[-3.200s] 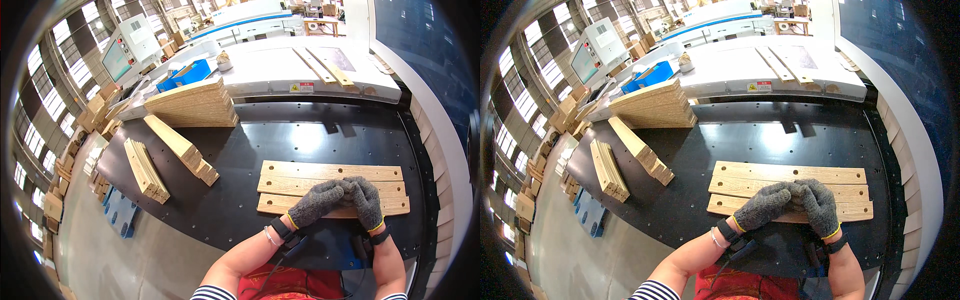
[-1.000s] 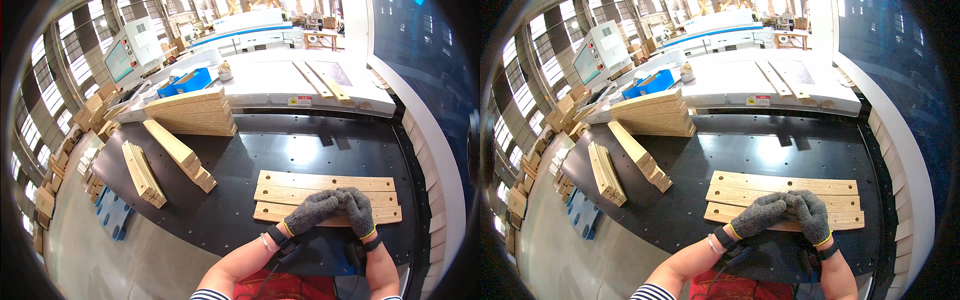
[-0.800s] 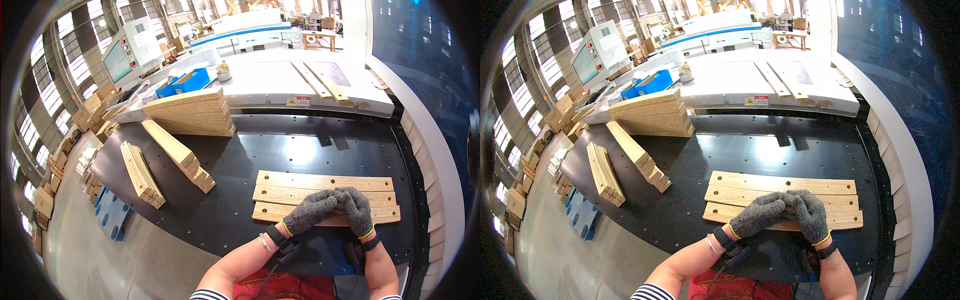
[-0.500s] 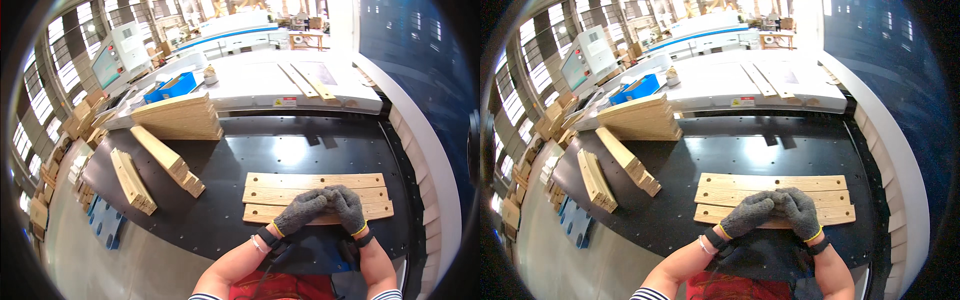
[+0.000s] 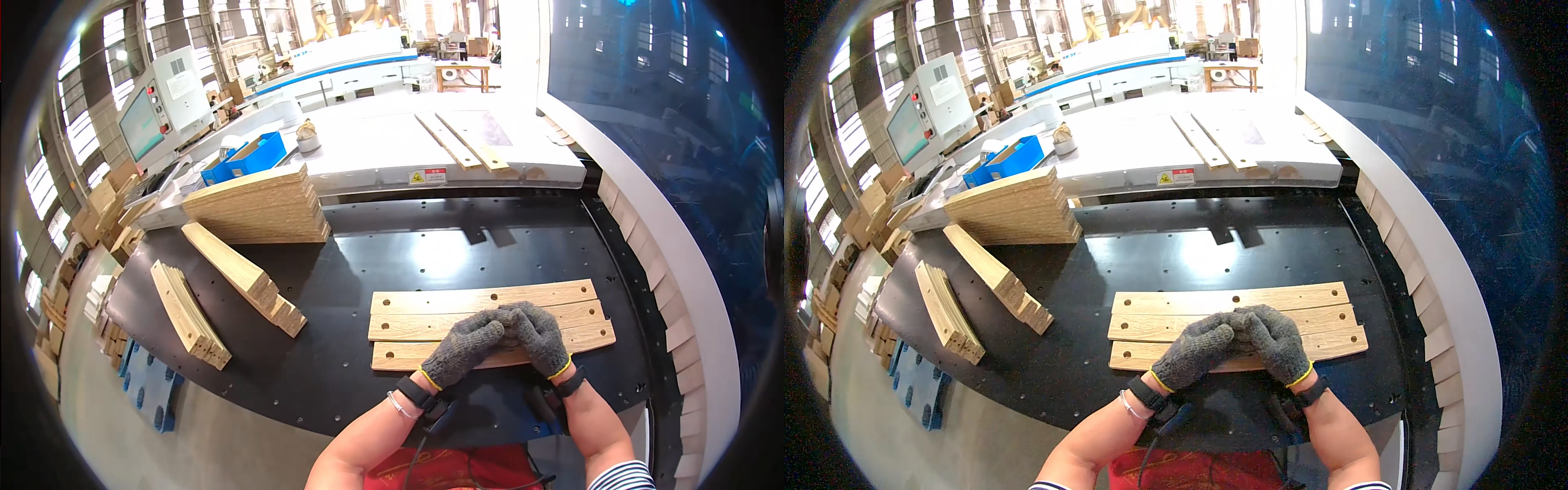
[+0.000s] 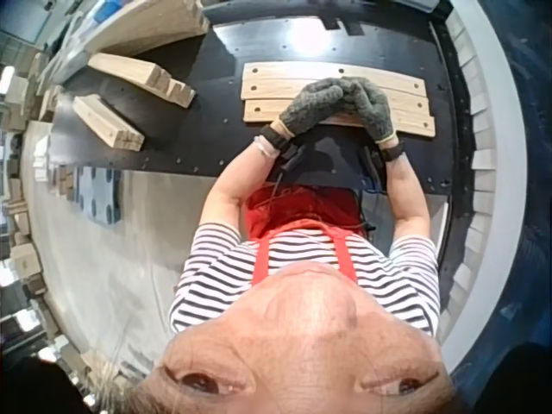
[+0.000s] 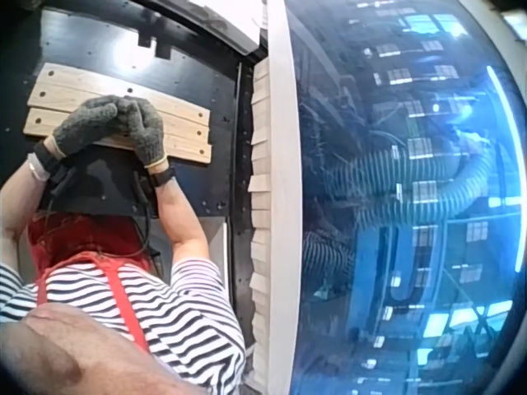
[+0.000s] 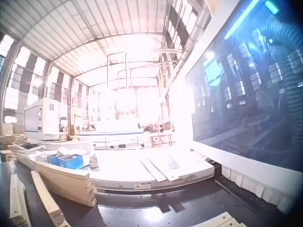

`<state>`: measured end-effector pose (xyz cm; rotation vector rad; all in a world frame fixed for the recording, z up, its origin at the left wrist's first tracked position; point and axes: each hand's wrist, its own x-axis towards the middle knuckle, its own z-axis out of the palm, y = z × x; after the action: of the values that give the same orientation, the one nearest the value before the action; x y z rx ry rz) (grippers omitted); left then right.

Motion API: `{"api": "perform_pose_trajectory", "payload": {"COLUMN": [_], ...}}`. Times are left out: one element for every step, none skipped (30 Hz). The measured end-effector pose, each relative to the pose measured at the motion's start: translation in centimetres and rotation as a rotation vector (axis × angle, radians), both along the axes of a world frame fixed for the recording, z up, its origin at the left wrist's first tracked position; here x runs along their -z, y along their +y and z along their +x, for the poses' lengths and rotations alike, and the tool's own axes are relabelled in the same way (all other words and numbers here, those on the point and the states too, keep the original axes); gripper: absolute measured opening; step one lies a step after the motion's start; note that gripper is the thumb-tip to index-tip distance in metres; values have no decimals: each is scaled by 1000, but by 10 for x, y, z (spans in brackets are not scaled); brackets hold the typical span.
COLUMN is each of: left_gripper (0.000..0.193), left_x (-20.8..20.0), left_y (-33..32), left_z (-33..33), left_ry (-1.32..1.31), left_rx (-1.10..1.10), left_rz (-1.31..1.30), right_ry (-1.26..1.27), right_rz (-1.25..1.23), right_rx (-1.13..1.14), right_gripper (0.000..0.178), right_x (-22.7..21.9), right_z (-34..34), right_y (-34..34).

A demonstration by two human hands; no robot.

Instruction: The person assembles wooden parts on a workbench in a workshop. They pick up individual wooden planks with pre-drilled holes, align them, and use a handheld power tool to fasten them together. The person handles the parts one at a time, stacking the finished assemblies on the table.

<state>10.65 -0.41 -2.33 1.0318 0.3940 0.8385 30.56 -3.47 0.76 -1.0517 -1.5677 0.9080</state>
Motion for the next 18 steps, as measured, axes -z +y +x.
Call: {"api": "perform_pose_trajectory", "payload": {"left_gripper": [41, 41, 41, 41, 41, 41, 41, 41, 40, 40, 40, 39, 38, 38, 38, 38, 39, 40], "left_x": [1, 2, 3, 3, 5, 7, 7, 6, 3, 1, 3, 6, 7, 7, 5, 3, 4, 4], "left_y": [0, 0, 1, 1, 2, 2, 3, 2, 1, 0, 1, 2, 3, 2, 2, 1, 1, 1], "left_z": [1, 1, 1, 1, 2, 3, 3, 2, 1, 0, 0, 0, 0, 1, 1, 1, 2, 2], "left_ry": [-9, -24, -39, -54, -66, -78, -83, -73, -64, -56, -47, -38, -30, -32, -33, -35, -39, -42], "left_rx": [-4, -2, 0, 4, 14, 24, 31, 28, 25, 23, 20, 18, 17, 17, 17, 16, 18, 19], "left_rz": [6, 12, 17, 22, 7, -6, -21, -26, -30, -34, -43, -53, -62, -56, -50, -43, -42, -41], "right_ry": [-8, -17, -25, -31, -37, -43, -34, -25, -16, -27, -37, -48, -43, -38, -32, -39, -46, -52], "right_rz": [4, 8, 12, 13, 15, 16, 4, -7, -19, -5, 10, 24, 17, 10, 4, 8, 11, 15], "right_rx": [5, 10, 15, 17, 19, 21, 21, 22, 23, 22, 20, 19, 22, 25, 27, 29, 31, 32], "right_gripper": [26, 26, 26, 27, 27, 27, 27, 28, 28, 29, 29, 30, 30, 30, 30, 30, 30, 30], "right_x": [1, 2, 3, 3, 3, 3, 4, 5, 7, 8, 10, 12, 12, 12, 12, 13, 13, 13], "right_z": [0, 0, 1, 1, 1, 1, 1, 1, 2, 2, 3, 4, 4, 4, 4, 4, 4, 4], "right_y": [0, 0, 1, 1, 1, 0, 0, 0, 1, 1, 2, 2, 2, 2, 2, 2, 2, 2]}}
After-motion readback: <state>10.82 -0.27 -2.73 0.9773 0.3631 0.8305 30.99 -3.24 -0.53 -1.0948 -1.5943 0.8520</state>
